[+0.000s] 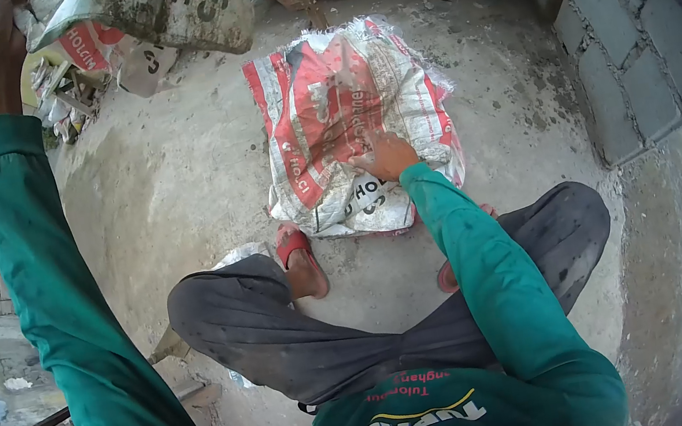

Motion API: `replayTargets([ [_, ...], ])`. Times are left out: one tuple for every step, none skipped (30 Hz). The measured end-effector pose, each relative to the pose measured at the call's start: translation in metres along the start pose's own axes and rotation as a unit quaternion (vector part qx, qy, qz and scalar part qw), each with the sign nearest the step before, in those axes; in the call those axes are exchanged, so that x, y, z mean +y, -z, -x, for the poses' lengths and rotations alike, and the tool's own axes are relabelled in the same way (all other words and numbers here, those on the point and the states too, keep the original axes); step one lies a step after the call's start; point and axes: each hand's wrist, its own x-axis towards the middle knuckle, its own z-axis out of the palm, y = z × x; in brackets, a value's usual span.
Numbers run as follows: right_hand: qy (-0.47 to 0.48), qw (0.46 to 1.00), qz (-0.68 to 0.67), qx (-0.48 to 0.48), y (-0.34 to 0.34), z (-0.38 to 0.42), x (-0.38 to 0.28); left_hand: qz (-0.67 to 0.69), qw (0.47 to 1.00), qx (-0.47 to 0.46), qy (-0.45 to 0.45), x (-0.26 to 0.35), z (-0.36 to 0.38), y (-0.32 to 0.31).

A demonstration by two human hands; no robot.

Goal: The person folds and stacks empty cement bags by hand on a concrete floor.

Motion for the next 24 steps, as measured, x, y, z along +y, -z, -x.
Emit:
replayTargets([
  [-0.028, 0.992, -0.123, -0.010, 0.007, -0.008, 0.004, 0.124, 0.989, 0.009, 0.080, 0.010, 0.001, -0.007],
  [-0.029, 0.992, -0.121, -0.007, 0.014, -0.014, 0.008, 0.126, 0.989, 0.007, 0.077, 0.001, 0.034, -0.009],
  [-0.074, 0.929, -0.361, 0.040, 0.023, -0.019, 0.011, 0.112, 0.979, 0.133, 0.102, 0.006, 0.084, -0.089],
  [-0.113, 0.805, -0.576, 0.082, 0.034, -0.020, 0.014, 0.098, 0.953, 0.257, 0.127, -0.010, 0.092, -0.136],
  [-0.115, 0.808, -0.572, 0.079, 0.047, -0.012, 0.018, 0.137, 0.963, 0.182, 0.140, -0.042, 0.124, -0.150],
  [-0.132, 0.696, -0.699, 0.096, 0.069, -0.007, 0.020, 0.182, 0.948, 0.193, 0.176, -0.076, 0.160, -0.175],
  [-0.140, 0.562, -0.808, 0.113, 0.090, -0.007, 0.021, 0.201, 0.927, 0.248, 0.197, -0.093, 0.199, -0.218],
  [-0.134, 0.563, -0.807, 0.117, 0.103, -0.004, 0.023, 0.217, 0.904, 0.266, 0.254, -0.152, 0.229, -0.225],
  [-0.097, 0.537, -0.828, 0.132, 0.110, 0.007, 0.028, 0.237, 0.874, 0.291, 0.308, -0.171, 0.262, -0.254],
  [-0.061, 0.511, -0.845, 0.146, 0.114, 0.019, 0.037, 0.239, 0.844, 0.333, 0.346, -0.209, 0.290, -0.271],
  [0.002, 0.507, -0.858, 0.079, 0.115, 0.026, 0.048, 0.177, 0.846, 0.334, 0.377, -0.222, 0.314, -0.286],
  [0.000, 0.512, -0.855, 0.081, 0.110, 0.033, 0.056, 0.114, 0.844, 0.333, 0.405, -0.232, 0.335, -0.296],
  [-0.067, 0.569, -0.816, 0.079, 0.101, 0.042, 0.064, 0.119, 0.842, 0.332, 0.407, -0.250, 0.354, -0.298],
  [-0.135, 0.620, -0.769, 0.076, 0.091, 0.051, 0.071, 0.081, 0.836, 0.333, 0.429, -0.270, 0.373, -0.294],
  [-0.192, 0.623, -0.755, 0.075, 0.083, 0.057, 0.069, 0.042, 0.828, 0.332, 0.449, -0.272, 0.381, -0.297],
  [-0.197, 0.624, -0.752, 0.076, 0.078, 0.062, 0.070, 0.045, 0.826, 0.331, 0.453, -0.277, 0.385, -0.302],
  [-0.170, 0.686, -0.705, 0.053, 0.073, 0.065, 0.072, -0.077, 0.845, 0.280, 0.450, -0.284, 0.388, -0.310],
  [-0.141, 0.743, -0.654, 0.028, 0.069, 0.068, 0.068, -0.199, 0.849, 0.224, 0.436, -0.285, 0.389, -0.316],
  [-0.120, 0.770, -0.623, 0.063, 0.065, 0.064, 0.063, -0.263, 0.843, 0.198, 0.425, -0.297, 0.392, -0.320],
  [-0.123, 0.770, -0.622, 0.063, 0.064, 0.065, 0.060, -0.262, 0.842, 0.196, 0.428, -0.307, 0.401, -0.324],
  [-0.134, 0.847, -0.510, 0.065, 0.073, 0.065, 0.051, -0.328, 0.839, 0.155, 0.405, -0.320, 0.406, -0.326],
  [-0.144, 0.906, -0.392, 0.068, 0.080, 0.065, 0.045, -0.395, 0.830, 0.111, 0.378, -0.297, 0.398, -0.333],
  [-0.149, 0.904, -0.395, 0.073, 0.085, 0.064, 0.040, -0.359, 0.803, 0.124, 0.458, -0.276, 0.391, -0.348],
  [-0.138, 0.901, -0.400, 0.097, 0.090, 0.062, 0.031, -0.432, 0.808, 0.131, 0.380, -0.249, 0.385, -0.360],
])
